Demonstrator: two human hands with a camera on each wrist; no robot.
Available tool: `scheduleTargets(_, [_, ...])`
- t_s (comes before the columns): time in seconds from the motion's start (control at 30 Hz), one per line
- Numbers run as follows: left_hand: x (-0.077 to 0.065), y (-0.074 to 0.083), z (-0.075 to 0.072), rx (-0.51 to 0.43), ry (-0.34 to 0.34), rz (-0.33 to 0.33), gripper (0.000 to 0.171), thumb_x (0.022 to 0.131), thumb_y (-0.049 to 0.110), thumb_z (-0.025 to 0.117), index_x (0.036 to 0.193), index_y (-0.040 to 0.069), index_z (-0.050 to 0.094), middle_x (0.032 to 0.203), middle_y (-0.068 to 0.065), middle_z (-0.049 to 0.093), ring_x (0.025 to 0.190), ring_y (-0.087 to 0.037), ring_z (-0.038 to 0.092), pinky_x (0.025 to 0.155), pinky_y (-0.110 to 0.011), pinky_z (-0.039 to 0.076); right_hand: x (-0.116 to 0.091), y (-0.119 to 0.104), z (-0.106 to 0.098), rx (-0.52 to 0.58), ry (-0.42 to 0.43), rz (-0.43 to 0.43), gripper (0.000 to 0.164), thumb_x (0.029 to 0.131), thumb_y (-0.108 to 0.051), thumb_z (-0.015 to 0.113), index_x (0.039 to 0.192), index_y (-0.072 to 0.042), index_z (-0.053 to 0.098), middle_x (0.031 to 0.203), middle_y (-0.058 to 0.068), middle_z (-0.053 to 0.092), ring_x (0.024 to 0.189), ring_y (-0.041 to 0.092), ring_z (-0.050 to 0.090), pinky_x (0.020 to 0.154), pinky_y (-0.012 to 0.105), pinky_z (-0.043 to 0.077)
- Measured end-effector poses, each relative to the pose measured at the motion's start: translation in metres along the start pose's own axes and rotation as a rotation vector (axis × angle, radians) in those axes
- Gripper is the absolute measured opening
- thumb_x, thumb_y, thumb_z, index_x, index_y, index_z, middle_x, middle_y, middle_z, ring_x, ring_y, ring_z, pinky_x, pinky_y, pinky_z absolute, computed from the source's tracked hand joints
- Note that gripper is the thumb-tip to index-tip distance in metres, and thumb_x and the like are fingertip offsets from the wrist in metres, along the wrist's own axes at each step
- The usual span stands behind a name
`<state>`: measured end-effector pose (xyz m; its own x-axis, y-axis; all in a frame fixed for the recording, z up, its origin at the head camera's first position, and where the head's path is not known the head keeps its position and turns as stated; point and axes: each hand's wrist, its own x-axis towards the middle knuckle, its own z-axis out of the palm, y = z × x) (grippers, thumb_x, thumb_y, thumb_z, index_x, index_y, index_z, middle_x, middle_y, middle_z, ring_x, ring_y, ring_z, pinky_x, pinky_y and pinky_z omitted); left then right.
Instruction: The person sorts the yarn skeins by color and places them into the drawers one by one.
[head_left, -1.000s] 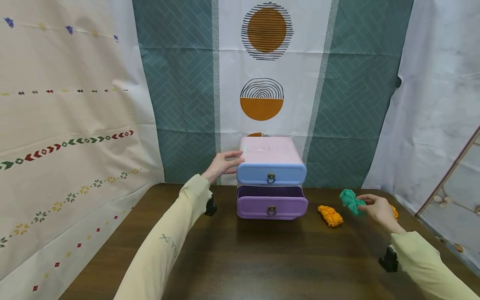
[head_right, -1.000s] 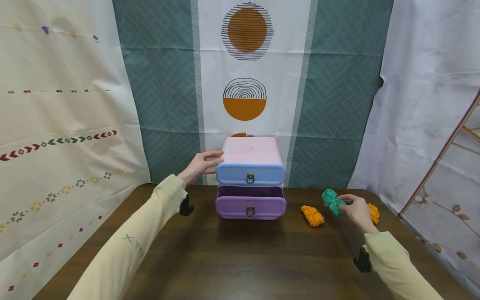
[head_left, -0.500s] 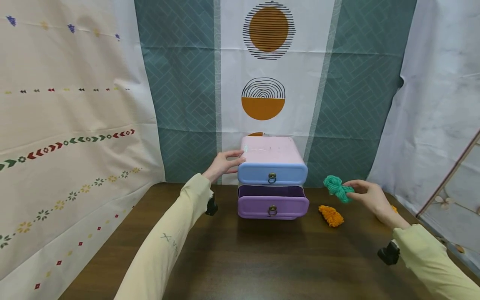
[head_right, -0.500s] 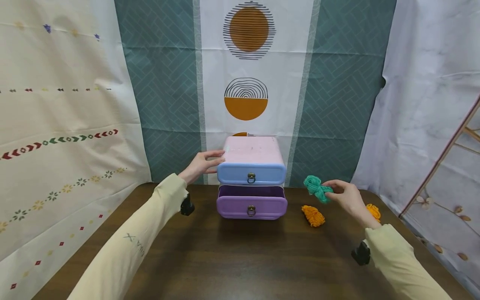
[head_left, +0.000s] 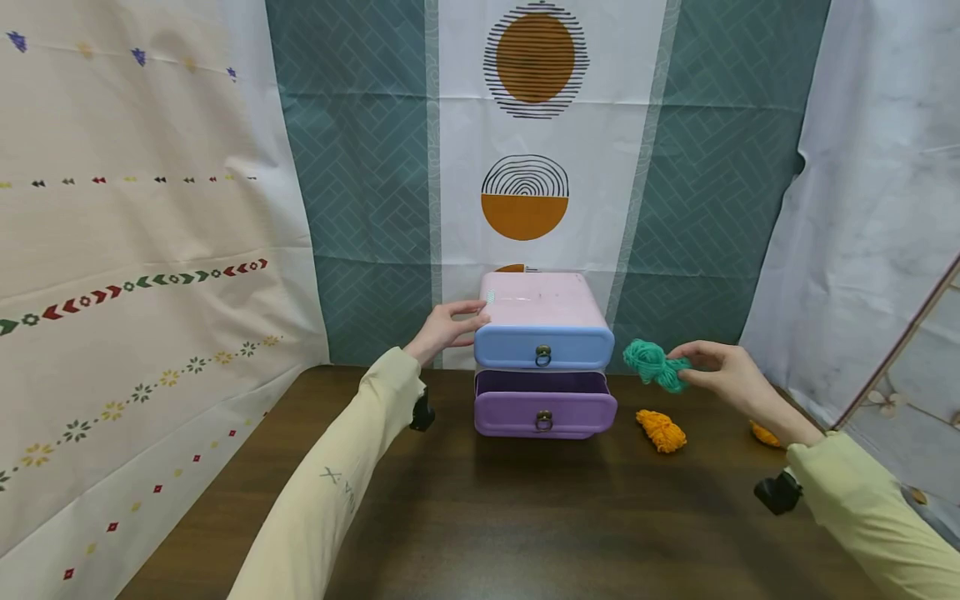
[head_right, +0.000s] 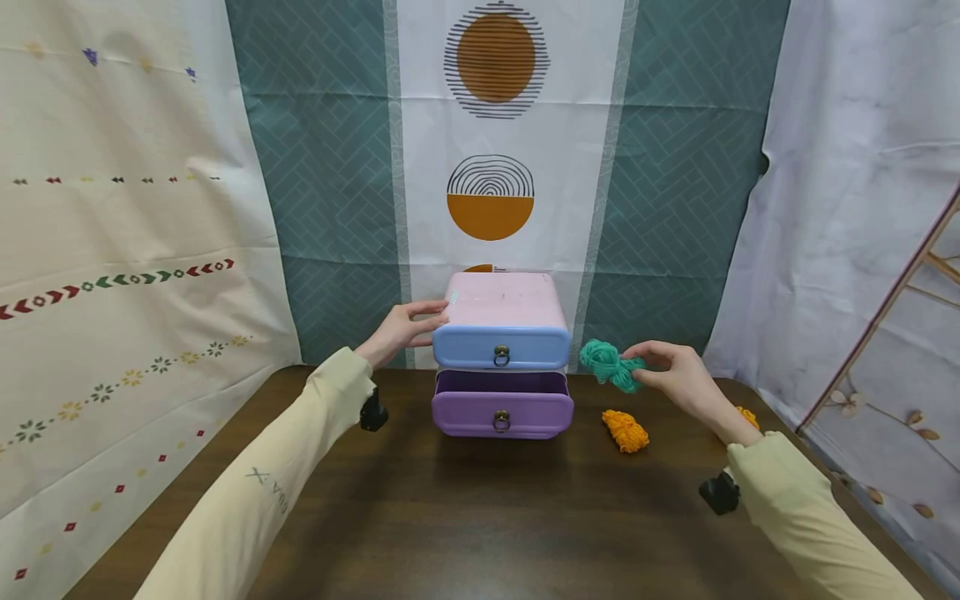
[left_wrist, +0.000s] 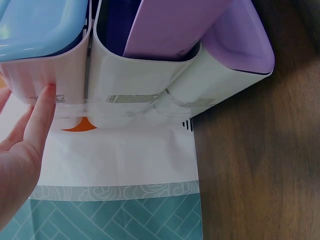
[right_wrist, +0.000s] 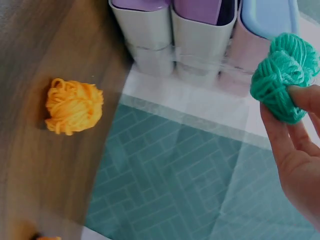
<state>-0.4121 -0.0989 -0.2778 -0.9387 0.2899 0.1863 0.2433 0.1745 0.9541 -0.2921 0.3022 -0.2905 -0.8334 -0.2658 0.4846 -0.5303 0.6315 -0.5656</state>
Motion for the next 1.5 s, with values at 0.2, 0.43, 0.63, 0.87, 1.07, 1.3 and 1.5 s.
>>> scheduleTargets(0.2, [0.0, -0.001, 0.0, 0.001, 0.012, 0.0, 0.051, 0.08, 0.026, 0.071, 0.126, 0.012, 0.055, 0.126, -0.005, 0.05, 0.105, -0.019, 0.052, 0.078, -0.036, 0.049, 0.009, -0.013, 0.001, -0.003, -0.061, -0.08, 0.018, 0.087, -0.007, 0.062, 0.105, -0.004, 0.064, 0.104, 0.01, 0.061, 0.1, 0.012, 0.054, 0.08, 0.018, 0.044])
scheduleTargets(0.43, [0.0, -0.002, 0.0, -0.008, 0.018, -0.005, 0.05, 0.081, 0.026, 0.071, 0.126, 0.011, 0.055, 0.127, -0.007, 0.049, 0.106, -0.022, 0.051, 0.085, -0.045, 0.044, 0.024, -0.028, 0.01, 0.074, -0.144, -0.178, 0.019, 0.085, 0.001, 0.061, 0.104, -0.004, 0.064, 0.105, 0.011, 0.061, 0.102, 0.015, 0.054, 0.083, 0.024, 0.045])
scheduleTargets(0.63, [0.0, -0.002, -0.001, 0.013, 0.019, -0.005, 0.05, 0.081, 0.026, 0.07, 0.126, 0.012, 0.055, 0.128, -0.005, 0.048, 0.107, -0.02, 0.051, 0.081, -0.04, 0.047, 0.038, -0.04, 0.025, 0.055, -0.173, -0.237, 0.02, 0.084, 0.002, 0.063, 0.102, -0.005, 0.065, 0.103, 0.006, 0.062, 0.101, 0.024, 0.054, 0.087, 0.041, 0.043])
scheduleTargets(0.87, [-0.002, 0.0, -0.002, 0.022, 0.02, -0.014, 0.05, 0.081, 0.027, 0.07, 0.126, 0.013, 0.055, 0.127, -0.005, 0.048, 0.106, -0.02, 0.052, 0.077, -0.034, 0.05, 0.052, -0.054, 0.044, 0.069, -0.218, -0.239, 0.022, 0.082, 0.005, 0.063, 0.102, -0.003, 0.065, 0.101, 0.006, 0.062, 0.095, 0.021, 0.055, 0.083, 0.042, 0.045])
scheduleTargets(1.07, [-0.001, -0.001, -0.001, 0.023, 0.019, -0.014, 0.05, 0.081, 0.027, 0.07, 0.127, 0.013, 0.055, 0.128, -0.006, 0.047, 0.107, -0.02, 0.051, 0.08, -0.038, 0.048, 0.061, -0.059, 0.06, 0.069, -0.25, -0.269, 0.023, 0.081, 0.008, 0.063, 0.101, -0.003, 0.065, 0.099, 0.006, 0.062, 0.09, 0.02, 0.057, 0.076, 0.036, 0.049])
scheduleTargets(1.3, [0.0, -0.001, -0.001, 0.018, 0.017, -0.011, 0.051, 0.08, 0.028, 0.07, 0.126, 0.014, 0.055, 0.128, -0.005, 0.047, 0.106, -0.019, 0.051, 0.079, -0.036, 0.049, 0.064, -0.068, 0.066, 0.075, -0.265, -0.243, 0.023, 0.08, 0.01, 0.062, 0.1, -0.001, 0.065, 0.098, 0.008, 0.062, 0.088, 0.023, 0.056, 0.075, 0.037, 0.049])
scheduleTargets(1.5, [0.0, -0.001, 0.0, 0.021, 0.005, 0.001, 0.049, 0.081, 0.027, 0.07, 0.126, 0.012, 0.055, 0.127, -0.005, 0.048, 0.104, -0.018, 0.052, 0.076, -0.032, 0.05, 0.066, -0.067, 0.069, 0.073, -0.266, -0.225, 0.021, 0.081, 0.006, 0.064, 0.101, -0.001, 0.065, 0.099, 0.008, 0.062, 0.09, 0.023, 0.056, 0.078, 0.039, 0.048])
